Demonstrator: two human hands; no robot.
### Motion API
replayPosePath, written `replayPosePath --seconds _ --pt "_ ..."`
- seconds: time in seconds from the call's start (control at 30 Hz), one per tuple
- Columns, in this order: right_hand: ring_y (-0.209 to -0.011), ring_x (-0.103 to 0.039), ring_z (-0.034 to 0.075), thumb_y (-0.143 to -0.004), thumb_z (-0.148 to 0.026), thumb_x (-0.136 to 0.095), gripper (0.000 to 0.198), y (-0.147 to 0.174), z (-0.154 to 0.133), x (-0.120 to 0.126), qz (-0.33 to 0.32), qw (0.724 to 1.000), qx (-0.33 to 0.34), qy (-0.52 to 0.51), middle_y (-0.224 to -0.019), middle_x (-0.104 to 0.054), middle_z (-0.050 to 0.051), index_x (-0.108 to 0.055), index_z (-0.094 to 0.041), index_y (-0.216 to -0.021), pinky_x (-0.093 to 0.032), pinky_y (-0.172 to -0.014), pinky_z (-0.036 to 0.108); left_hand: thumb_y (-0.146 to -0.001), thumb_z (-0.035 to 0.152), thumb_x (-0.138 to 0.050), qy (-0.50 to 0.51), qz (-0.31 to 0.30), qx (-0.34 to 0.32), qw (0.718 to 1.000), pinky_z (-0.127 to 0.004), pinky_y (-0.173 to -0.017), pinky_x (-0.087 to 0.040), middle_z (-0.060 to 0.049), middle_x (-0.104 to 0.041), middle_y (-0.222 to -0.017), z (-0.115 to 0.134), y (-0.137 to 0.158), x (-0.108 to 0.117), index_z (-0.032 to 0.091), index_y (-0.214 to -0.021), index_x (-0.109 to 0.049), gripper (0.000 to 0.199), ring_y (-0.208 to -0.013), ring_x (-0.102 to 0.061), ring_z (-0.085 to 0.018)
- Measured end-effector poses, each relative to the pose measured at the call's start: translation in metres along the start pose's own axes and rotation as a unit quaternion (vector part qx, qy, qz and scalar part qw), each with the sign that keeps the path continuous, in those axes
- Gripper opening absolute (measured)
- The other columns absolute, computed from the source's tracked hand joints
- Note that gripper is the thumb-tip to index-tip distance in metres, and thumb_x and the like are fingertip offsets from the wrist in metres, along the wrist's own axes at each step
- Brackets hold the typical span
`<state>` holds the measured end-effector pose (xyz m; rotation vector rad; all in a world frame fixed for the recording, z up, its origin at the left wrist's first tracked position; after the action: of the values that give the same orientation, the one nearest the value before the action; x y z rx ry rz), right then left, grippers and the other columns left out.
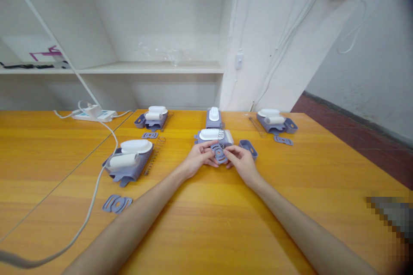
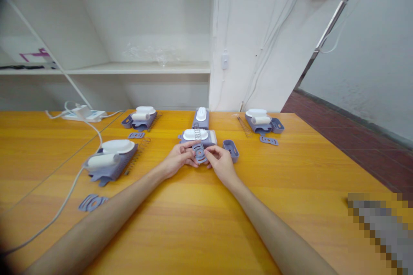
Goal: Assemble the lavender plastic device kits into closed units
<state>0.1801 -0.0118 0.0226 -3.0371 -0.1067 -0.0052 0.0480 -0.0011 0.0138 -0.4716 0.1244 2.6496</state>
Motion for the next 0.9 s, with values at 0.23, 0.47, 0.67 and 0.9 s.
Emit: replayPosePath --seconds 0.23,0.47,0.67,0.9 --pt "-0.055 -0.058 0.012 -0.070 -0.041 -0.068 0.029 0.0007 0.0009 -0.0006 -0.016 0.999 -0.028 -0.030 -0.064 -0.064 0.002 -0.062 -0.015 -0.080 -0.047 -0.047 0.021 -0.069 0.030 -0.073 0.000 -0.006 -0.002 1.000 -0.029 -0.059 -0.056 -0.008 -0.068 -0.078 -0.0003 0.0005 0.0001 0.011 -0.125 -0.050 0.063 -0.059 -0.064 -0.014" --pt "-0.053 -0.058 0.011 -0.066 -0.040 -0.071 0.029 -0.0023 0.0030 -0.0007 -0.024 0.998 -0.048 -0.025 -0.067 -0.065 0.002 -0.062 -0.015 -0.077 -0.048 -0.049 0.022 -0.071 0.029 -0.070 -0.022 -0.023 -0.001 0.999 -0.030 -0.062 -0.056 -0.009 -0.068 -0.079 -0.0007 0.0008 -0.0012 0.012 -0.128 -0.048 0.063 -0.061 -0.065 -0.015" --pt "-0.054 -0.059 0.012 -0.064 -0.040 -0.073 0.029 -0.0021 0.0035 -0.0012 -0.042 0.997 -0.058 -0.024 -0.068 -0.067 0.002 -0.061 -0.015 -0.072 -0.050 -0.051 0.023 -0.073 0.031 -0.069 -0.055 -0.055 0.016 0.997 -0.030 -0.061 -0.055 -0.012 -0.069 -0.085 -0.0022 0.0021 -0.0040 0.013 -0.131 -0.046 0.065 -0.062 -0.066 -0.016" --pt "-0.051 -0.061 0.013 -0.062 -0.039 -0.074 0.031 -0.0019 0.0068 -0.0009 -0.050 0.996 -0.070 -0.037 -0.062 -0.066 0.000 -0.057 -0.016 -0.076 -0.051 -0.051 0.026 -0.072 0.034 -0.069 -0.076 -0.070 0.005 0.995 -0.031 -0.061 -0.055 -0.011 -0.068 -0.087 0.0000 0.0040 -0.0075 0.014 -0.126 -0.049 0.061 -0.062 -0.065 -0.016"
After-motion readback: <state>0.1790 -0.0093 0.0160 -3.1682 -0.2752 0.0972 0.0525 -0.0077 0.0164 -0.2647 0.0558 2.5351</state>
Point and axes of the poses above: each hand's wrist, its own y-axis away from the middle knuckle, its own x-axis out of the back of the hand, z = x × y, the point moved 8 cm from there along -y, towards the middle knuckle
